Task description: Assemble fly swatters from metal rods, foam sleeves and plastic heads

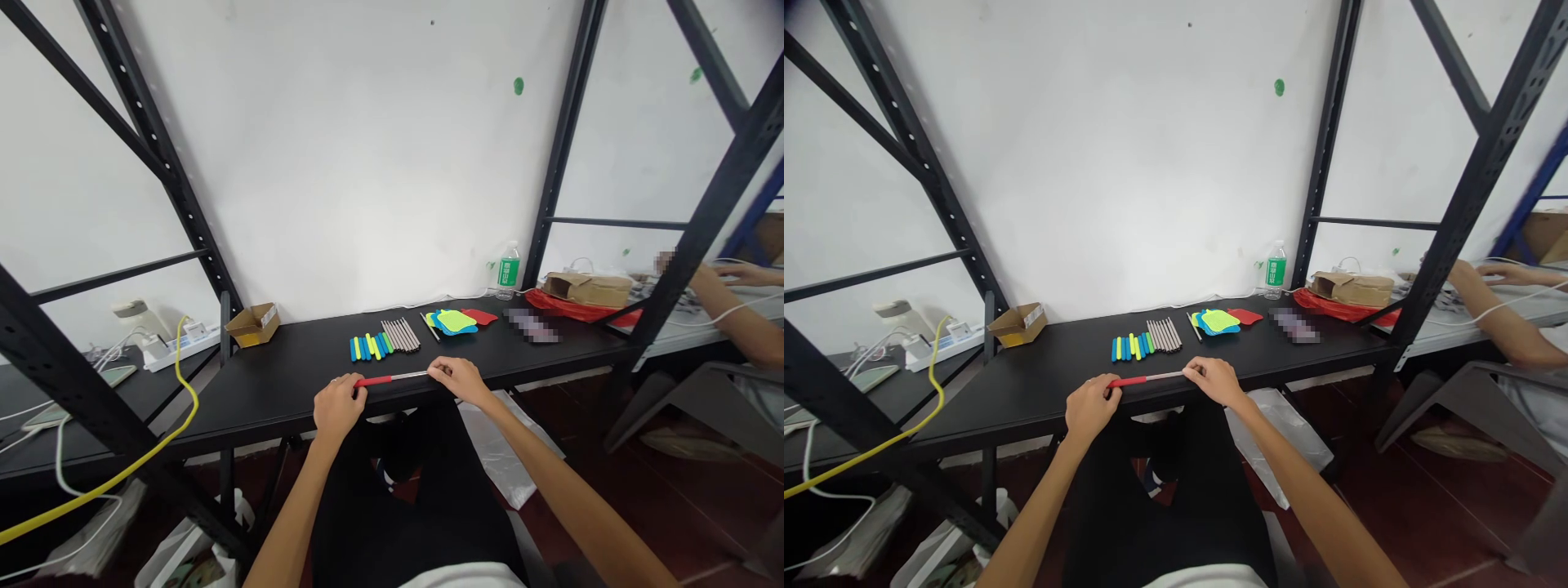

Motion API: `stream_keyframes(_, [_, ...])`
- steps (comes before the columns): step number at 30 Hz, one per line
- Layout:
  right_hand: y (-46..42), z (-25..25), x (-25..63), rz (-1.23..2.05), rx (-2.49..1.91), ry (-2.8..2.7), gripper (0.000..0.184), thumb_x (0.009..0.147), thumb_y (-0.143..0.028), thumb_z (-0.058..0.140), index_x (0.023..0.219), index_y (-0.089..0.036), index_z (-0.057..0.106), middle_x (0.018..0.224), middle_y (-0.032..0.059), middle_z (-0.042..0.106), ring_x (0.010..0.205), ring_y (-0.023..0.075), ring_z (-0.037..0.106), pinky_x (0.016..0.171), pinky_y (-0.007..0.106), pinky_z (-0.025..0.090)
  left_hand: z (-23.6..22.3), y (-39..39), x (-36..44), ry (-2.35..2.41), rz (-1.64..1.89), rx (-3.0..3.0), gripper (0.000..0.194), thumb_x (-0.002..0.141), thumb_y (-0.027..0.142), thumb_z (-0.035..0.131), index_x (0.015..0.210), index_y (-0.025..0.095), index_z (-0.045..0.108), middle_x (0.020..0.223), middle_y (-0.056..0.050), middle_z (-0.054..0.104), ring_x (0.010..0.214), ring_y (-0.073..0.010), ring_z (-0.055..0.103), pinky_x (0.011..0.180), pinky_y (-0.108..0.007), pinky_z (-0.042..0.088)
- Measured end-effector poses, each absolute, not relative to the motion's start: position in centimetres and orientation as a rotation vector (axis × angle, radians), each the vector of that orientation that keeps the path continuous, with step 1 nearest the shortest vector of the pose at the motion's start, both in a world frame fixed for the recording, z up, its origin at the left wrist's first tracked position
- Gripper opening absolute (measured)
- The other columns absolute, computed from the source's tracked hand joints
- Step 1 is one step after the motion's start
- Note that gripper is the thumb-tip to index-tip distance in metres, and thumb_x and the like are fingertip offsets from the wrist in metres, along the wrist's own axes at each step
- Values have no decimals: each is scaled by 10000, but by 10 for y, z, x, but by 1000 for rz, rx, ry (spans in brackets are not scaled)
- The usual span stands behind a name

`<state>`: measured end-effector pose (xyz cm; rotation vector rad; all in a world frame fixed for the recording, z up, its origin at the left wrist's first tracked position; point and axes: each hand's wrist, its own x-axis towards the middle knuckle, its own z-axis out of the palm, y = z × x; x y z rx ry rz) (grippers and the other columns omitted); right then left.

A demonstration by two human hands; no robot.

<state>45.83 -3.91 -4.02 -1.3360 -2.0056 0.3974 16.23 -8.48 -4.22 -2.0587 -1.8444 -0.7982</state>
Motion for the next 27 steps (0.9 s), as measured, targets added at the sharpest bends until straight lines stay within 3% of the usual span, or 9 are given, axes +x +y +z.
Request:
stream_keyframes(3, [-38, -42, 460, 443, -1296, -1997, 237, 823, -430, 673, 1016, -296, 704, 857, -42, 723, 646, 131, 585, 635, 252, 356, -42, -85, 162, -1838, -811, -2052, 225, 887, 262, 483, 965, 296, 691, 904, 22, 731, 895, -191, 655, 654, -287, 360])
stream_keyframes(8, [-39, -42, 460, 414, -1304, -1994, 147, 844, -399, 647, 910, -279, 701, 781, -50, 703, 647, 129, 578, 625, 248, 338, -42, -84, 162, -1853, -801, -2056, 224, 886, 261, 483, 963, 300, 689, 884, 27, 728, 875, -188, 655, 641, -287, 354])
stream_keyframes(14, [-40, -40, 458, 400, -1329, -2002, 325, 919, -484, 539, 770, -251, 710, 664, -31, 683, 618, 144, 585, 614, 249, 326, -41, -86, 163, -1852, -794, -2066, 236, 893, 262, 472, 976, 293, 690, 919, 12, 735, 918, -197, 653, 657, -285, 363])
stream_keyframes(18, [-40, -39, 456, 404, -1371, -1975, 507, 967, -527, 430, 635, -230, 673, 707, -9, 718, 666, 155, 631, 636, 253, 345, -41, -85, 163, -1861, -792, -2059, 235, 892, 260, 475, 970, 292, 694, 904, 12, 735, 910, -198, 656, 657, -286, 367])
stream_keyframes(20, [-40, -38, 457, 424, -1356, -1974, 445, 956, -521, 456, 705, -248, 702, 714, -17, 721, 681, 159, 637, 647, 255, 361, -40, -85, 163, -1865, -790, -2057, 234, 891, 259, 477, 967, 291, 696, 907, 11, 738, 907, -202, 658, 658, -287, 373])
stream_keyframes(22, [-39, -39, 459, 456, -1309, -1989, 292, 912, -501, 544, 877, -280, 732, 737, -29, 721, 677, 158, 626, 650, 256, 378, -40, -86, 164, -1868, -785, -2061, 238, 893, 256, 476, 971, 288, 698, 927, 7, 741, 914, -201, 659, 660, -288, 382])
stream_keyframes(24, [-38, -40, 461, 489, -1259, -2000, 258, 844, -460, 639, 1028, -295, 714, 816, -32, 731, 659, 149, 604, 649, 257, 393, -39, -87, 165, -1880, -776, -2061, 245, 893, 255, 476, 981, 284, 702, 945, 1, 744, 917, -200, 658, 663, -288, 391])
stream_keyframes(27, [-36, -42, 464, 509, -1233, -2000, 258, 796, -384, 674, 1030, -278, 699, 910, -24, 734, 635, 131, 576, 656, 259, 404, -38, -87, 165, -1897, -766, -2055, 249, 890, 255, 479, 986, 280, 708, 947, -7, 745, 917, -200, 658, 666, -285, 400])
